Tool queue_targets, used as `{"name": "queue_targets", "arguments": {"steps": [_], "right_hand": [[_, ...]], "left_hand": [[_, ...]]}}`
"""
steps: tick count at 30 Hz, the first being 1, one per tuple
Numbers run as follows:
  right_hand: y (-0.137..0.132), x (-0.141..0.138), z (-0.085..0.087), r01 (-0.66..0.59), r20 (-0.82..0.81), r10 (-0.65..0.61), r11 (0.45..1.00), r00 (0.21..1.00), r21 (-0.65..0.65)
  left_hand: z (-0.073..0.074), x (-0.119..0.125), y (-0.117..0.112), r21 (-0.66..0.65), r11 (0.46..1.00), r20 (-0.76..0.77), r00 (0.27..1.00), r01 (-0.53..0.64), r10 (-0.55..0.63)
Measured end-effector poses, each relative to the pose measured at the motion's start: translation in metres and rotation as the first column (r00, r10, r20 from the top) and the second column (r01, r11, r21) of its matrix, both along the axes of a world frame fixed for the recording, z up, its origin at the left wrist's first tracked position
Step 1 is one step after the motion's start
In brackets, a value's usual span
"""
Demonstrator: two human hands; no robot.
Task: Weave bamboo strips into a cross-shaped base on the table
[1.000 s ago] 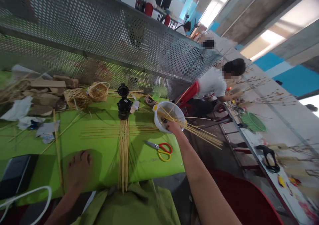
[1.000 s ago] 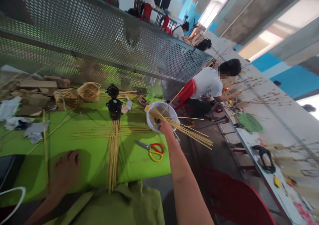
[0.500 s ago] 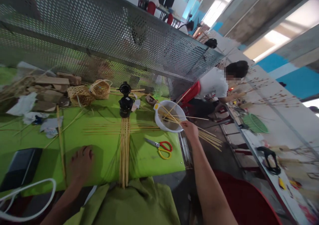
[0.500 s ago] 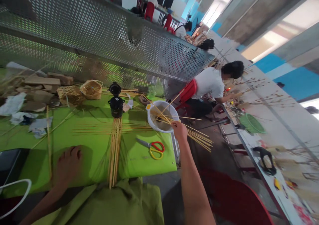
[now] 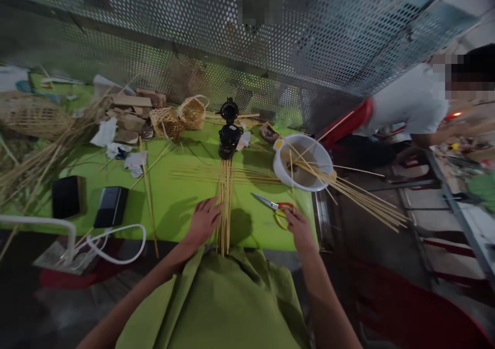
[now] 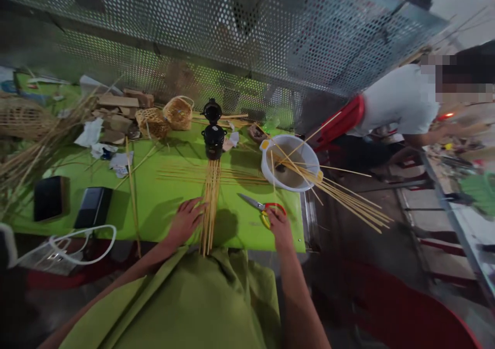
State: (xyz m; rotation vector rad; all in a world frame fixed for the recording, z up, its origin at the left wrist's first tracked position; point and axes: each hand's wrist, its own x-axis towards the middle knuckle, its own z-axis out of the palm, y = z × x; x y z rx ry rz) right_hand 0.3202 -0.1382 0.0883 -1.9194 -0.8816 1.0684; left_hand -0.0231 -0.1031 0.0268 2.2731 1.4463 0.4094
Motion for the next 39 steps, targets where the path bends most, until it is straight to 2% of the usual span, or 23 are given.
{"name": "queue_targets", "arguments": {"steps": [2, 4, 9, 15, 23, 33, 39], "right_hand": [[0.001, -0.028, -0.019, -0.102, -0.085, 0.092, 0.987, 0.992, -0.124], [0.002, -0.052, -0.037, -0.174, -0.116, 0.154, 0.968, 0.981, -0.181], [0.003, -0.097, -0.07, -0.258, -0.073, 0.248, 0.938, 0.966, -0.231], [0.01, -0.126, -0.089, -0.28, 0.122, 0.325, 0.916, 0.938, -0.286], [0.021, -0.15, -0.093, -0.335, 0.316, 0.444, 0.877, 0.838, -0.345], [0.02, -0.161, -0.071, -0.4, 0.424, 0.588, 0.796, 0.689, -0.454], [0.026, -0.158, -0.071, -0.371, 0.4, 0.541, 0.824, 0.74, -0.428]], "left_hand": [[0.005, 0.012, -0.004, -0.017, 0.993, -0.009, 0.993, 0.115, -0.115], [0.006, 0.018, -0.006, -0.04, 0.985, -0.035, 0.985, 0.168, -0.17], [-0.001, 0.016, -0.013, -0.075, 0.985, -0.104, 0.981, 0.158, -0.165], [-0.013, 0.012, -0.02, -0.09, 0.986, -0.136, 0.979, 0.141, -0.152], [-0.014, 0.021, -0.021, -0.113, 0.99, -0.12, 0.988, 0.087, -0.1], [-0.016, 0.023, -0.028, -0.092, 0.99, -0.152, 0.981, 0.108, -0.121], [-0.016, 0.024, -0.028, -0.085, 0.986, -0.151, 0.976, 0.143, -0.155]]}}
